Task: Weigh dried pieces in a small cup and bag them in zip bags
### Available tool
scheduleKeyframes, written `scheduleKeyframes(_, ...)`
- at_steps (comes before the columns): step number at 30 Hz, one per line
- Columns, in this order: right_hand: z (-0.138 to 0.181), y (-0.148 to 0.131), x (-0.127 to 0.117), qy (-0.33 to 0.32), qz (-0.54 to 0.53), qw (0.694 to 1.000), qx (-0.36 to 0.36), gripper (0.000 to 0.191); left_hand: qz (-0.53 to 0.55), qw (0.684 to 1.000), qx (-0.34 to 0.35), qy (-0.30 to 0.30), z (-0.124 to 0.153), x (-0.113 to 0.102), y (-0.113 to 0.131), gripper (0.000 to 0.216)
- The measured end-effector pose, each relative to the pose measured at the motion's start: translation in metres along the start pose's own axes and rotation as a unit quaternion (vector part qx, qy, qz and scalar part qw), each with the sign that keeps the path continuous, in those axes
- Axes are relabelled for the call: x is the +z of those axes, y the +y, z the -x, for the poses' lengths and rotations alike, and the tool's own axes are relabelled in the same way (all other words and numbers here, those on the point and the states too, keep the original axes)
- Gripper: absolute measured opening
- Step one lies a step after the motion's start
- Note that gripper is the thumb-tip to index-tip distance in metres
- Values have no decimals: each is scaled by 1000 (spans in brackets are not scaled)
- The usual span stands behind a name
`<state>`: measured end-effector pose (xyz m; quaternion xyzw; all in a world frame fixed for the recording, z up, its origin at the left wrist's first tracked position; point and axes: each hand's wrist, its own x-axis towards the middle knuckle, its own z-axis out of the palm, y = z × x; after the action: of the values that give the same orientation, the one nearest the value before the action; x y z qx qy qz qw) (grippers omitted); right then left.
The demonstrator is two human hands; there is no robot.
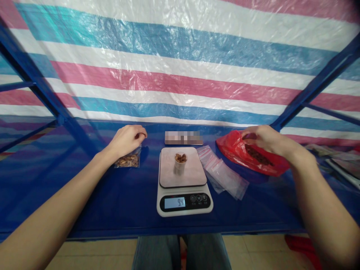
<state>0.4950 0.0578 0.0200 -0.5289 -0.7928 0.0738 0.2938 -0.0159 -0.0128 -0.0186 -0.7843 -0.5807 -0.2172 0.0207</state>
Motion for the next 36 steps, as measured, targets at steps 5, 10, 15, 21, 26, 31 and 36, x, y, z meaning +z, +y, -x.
scheduleKeyframes(5, -4, -4, -15, -156, -21, 988, 7, 23, -3, 1000, -4, 1, 0, 0, -1, 35)
scheduleKeyframes(10, -4, -15, -28, -134, -8, 991, 1, 20, -4, 1000, -6, -2, 0, 1, -1, 35)
scheduleKeyframes(15, 0, -62, -45, -88, -69, 990, -84, 17, -2, 1000, -6, -4, 0, 1, -2, 34)
scheduleKeyframes(21, -4, -168, -11, -225, -127, 937, -237, 28, -8, 1000, 1, -9, 0, 0, 1, 34)
scheduleKeyframes(26, -14, -212, 34, -332, -140, 878, -315, 23, -14, 1000, 7, -7, 0, -1, 2, 33)
scheduleKeyframes(31, -20, -214, 52, -350, -147, 868, -321, 16, -15, 1000, 6, -13, 0, -2, 4, 32)
scheduleKeyframes(36, -19, -213, 55, -377, -160, 860, -305, 13, -14, 1000, 7, -17, 0, -2, 5, 32)
